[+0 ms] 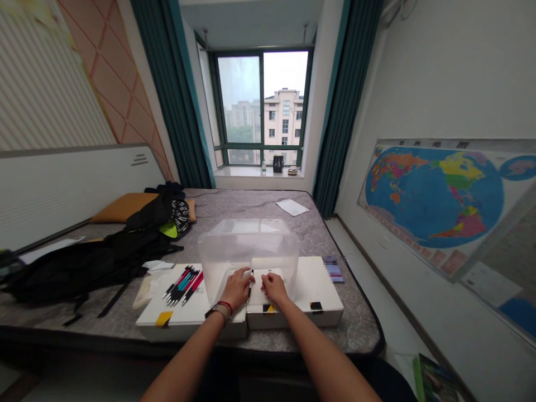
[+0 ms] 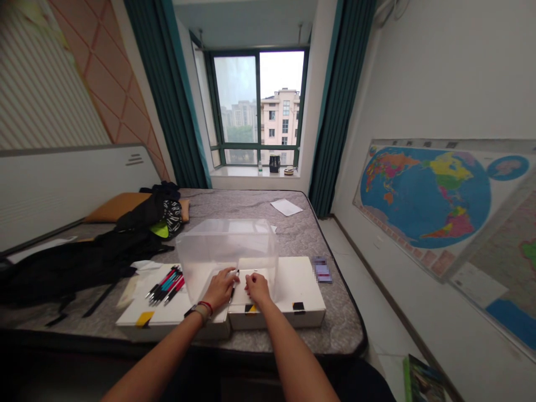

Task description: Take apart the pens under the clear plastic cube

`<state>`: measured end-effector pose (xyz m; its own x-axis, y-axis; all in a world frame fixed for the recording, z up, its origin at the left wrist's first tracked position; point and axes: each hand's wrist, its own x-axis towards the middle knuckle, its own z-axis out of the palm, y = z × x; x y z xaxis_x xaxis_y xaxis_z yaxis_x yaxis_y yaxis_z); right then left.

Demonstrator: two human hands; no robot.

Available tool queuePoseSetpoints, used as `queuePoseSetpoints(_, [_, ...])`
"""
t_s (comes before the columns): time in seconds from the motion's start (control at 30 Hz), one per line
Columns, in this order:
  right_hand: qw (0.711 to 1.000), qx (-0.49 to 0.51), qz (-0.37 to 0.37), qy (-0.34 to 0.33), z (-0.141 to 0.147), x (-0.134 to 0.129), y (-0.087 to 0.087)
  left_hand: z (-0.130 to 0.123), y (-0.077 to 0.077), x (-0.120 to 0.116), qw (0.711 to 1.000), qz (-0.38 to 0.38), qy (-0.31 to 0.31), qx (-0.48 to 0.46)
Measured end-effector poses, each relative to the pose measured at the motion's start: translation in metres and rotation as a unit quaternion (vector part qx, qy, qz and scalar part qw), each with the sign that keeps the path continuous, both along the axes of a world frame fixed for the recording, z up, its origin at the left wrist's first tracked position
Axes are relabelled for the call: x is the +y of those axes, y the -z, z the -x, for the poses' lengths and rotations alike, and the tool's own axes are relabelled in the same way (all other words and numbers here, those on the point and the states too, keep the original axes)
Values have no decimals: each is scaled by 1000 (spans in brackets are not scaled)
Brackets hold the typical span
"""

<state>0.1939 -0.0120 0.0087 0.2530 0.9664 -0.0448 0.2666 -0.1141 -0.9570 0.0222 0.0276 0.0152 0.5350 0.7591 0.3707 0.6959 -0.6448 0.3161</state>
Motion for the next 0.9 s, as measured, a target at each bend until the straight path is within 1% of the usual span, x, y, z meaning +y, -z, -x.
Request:
queuePoseSetpoints(0.13, [1000,-1,1,2,0,0,0,0,-3,-2,1000,3,2,-3])
queuePoseSetpoints(0.27, [1000,-2,-5,3,0,2,4,1,-5,-4,1000,7,8,-1])
queuePoseSetpoints(0.47, [1000,28,2,-4,-1,5,8,1,-8,-6,1000,-1,18,-2])
queuePoseSetpoints(0.77, [1000,12,-2,11,-2,4,7,-1,-3,-3,1000,-6,2,10])
queuePoseSetpoints(0.9, [1000,3,4,18,-2,4,6,-2,-3,-5,999,-28,-17,0])
